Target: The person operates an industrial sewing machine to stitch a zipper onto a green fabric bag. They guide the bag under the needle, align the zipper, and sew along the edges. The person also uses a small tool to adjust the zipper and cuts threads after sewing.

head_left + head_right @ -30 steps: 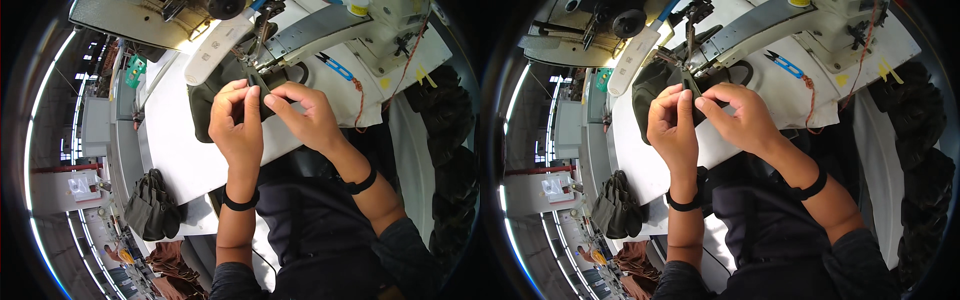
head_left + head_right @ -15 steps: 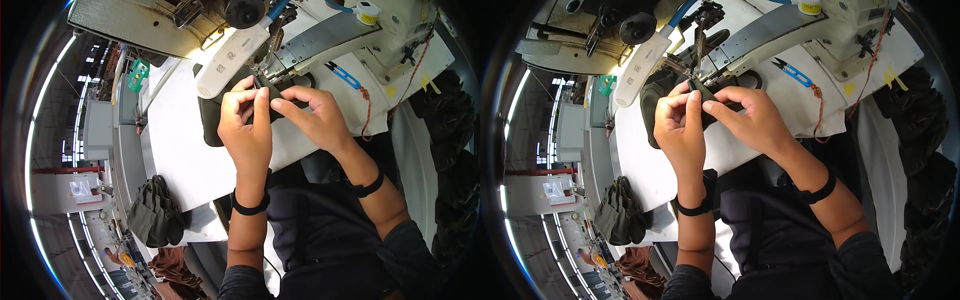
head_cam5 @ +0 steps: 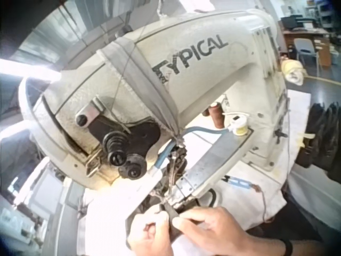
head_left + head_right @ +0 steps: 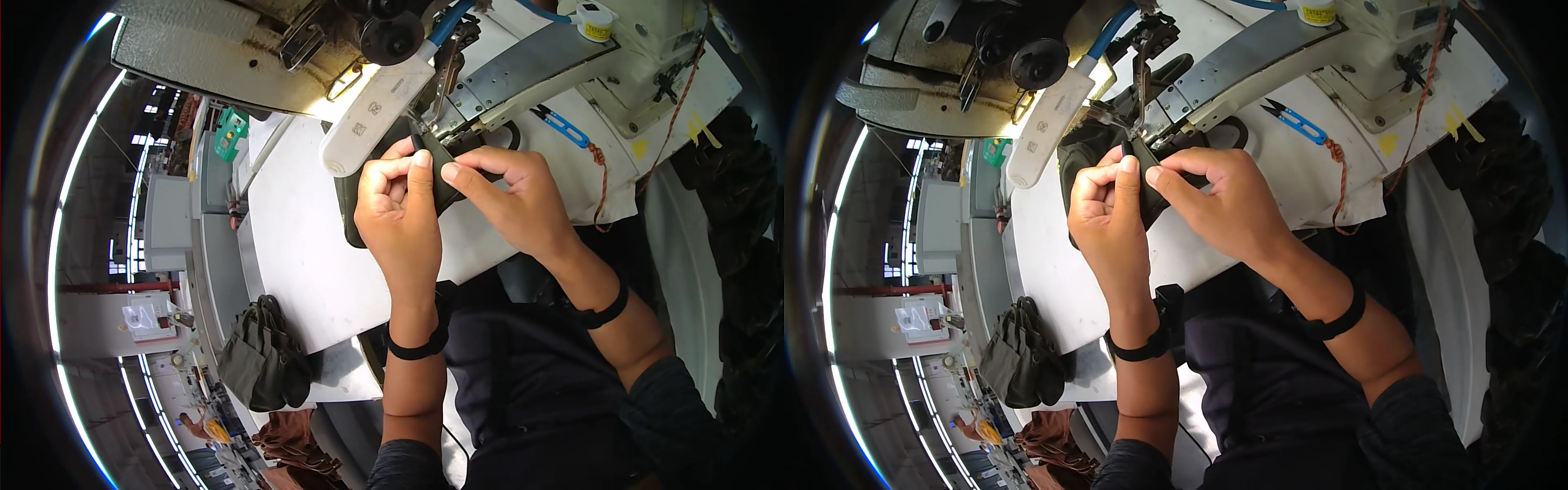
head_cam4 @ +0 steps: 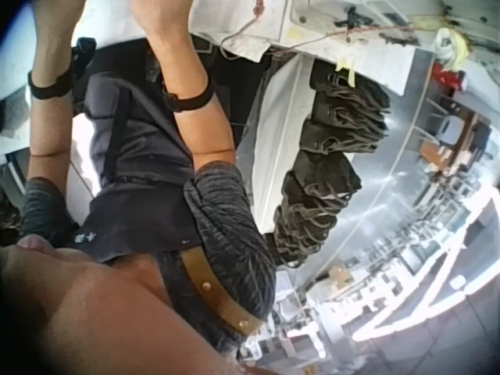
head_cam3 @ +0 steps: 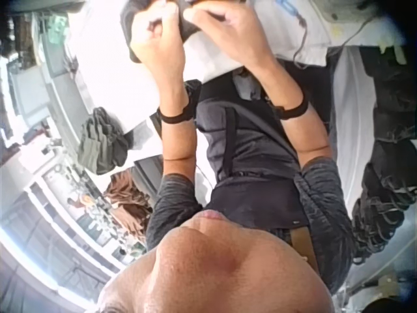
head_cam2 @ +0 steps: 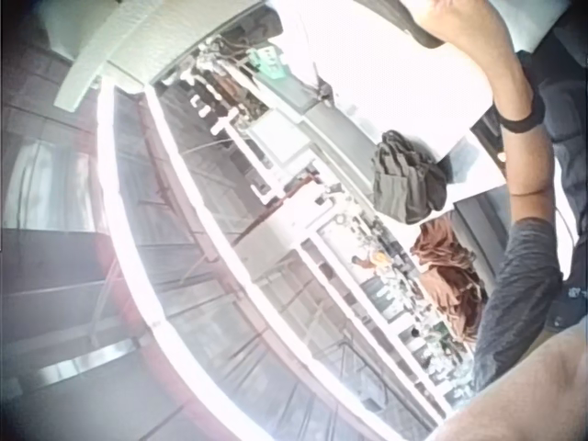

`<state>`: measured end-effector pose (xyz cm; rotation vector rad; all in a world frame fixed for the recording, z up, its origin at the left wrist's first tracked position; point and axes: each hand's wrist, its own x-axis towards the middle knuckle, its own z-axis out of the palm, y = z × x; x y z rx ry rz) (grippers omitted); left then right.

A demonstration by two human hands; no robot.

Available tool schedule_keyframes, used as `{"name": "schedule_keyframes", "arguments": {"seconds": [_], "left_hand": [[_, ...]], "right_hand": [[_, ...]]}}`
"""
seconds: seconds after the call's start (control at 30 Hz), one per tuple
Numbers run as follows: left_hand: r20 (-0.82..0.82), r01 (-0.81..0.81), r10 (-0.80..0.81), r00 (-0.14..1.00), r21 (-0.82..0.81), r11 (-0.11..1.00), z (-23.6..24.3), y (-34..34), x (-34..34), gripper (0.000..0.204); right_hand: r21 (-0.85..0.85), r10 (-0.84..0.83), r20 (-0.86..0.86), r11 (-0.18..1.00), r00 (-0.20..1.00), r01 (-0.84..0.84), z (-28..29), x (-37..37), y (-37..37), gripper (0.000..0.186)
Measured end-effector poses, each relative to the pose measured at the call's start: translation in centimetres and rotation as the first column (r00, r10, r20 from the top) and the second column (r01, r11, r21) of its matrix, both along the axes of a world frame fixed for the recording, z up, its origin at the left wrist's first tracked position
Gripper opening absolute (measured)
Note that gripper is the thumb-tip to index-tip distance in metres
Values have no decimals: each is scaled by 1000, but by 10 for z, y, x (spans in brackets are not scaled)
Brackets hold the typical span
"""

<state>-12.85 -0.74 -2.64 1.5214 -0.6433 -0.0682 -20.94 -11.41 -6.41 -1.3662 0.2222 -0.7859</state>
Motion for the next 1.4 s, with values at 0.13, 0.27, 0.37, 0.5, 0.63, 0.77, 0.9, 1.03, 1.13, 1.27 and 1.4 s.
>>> {"name": "schedule_keyframes", "arguments": {"seconds": [0.13, 0.27, 0.37, 0.5, 0.63, 0.77, 0.9, 1.03, 1.13, 1.27, 1.4], "left_hand": [[3, -18, 18, 1000, 16, 1000, -1, -2, -1, 9], [51, -36, 33, 998, 67, 997, 0, -1, -2, 10], [51, -15, 12, 999, 60, 998, -2, 0, -2, 11], [42, 14, -15, 999, 33, 999, -5, 0, 2, 13], [22, -32, 32, 999, -6, 999, -7, -6, 9, 18], [58, -34, 33, 998, 2, 999, 1, -12, 18, 19], [241, -140, 83, 967, 228, 964, 14, -13, 24, 18], [319, -200, 78, 945, 372, 906, 19, -10, 23, 13], [548, -252, 24, 836, 346, 904, 15, -1, 16, 19], [834, -336, -208, 512, 417, 845, 5, 27, -5, 37], [880, -520, -309, 360, 465, 717, -1, 48, -10, 50]], "right_hand": [[16, 12, 8, 1000, 1000, -12, -2, 1, 0, 24], [19, 3, 35, 1000, 999, -4, -1, 3, 0, 24], [43, 30, 23, 999, 999, -31, 1, 2, 0, 24], [21, 20, 2, 1000, 1000, -21, 2, 4, -2, 24], [-32, -2, -20, 999, 1000, 1, 6, 11, -5, 23], [-101, -25, -116, 995, 993, 13, 17, 20, -11, 27], [-249, -30, -277, 968, 960, -42, 31, 18, -26, 37], [-320, 28, -419, 931, 908, -176, 27, 9, -41, 33], [-301, 152, -338, 918, 929, -260, 13, 4, -46, 24], [-155, 246, -189, 948, 951, -276, -3, -5, -40, 25], [18, 289, -135, 957, 948, -289, -5, -14, -24, 21]]}}
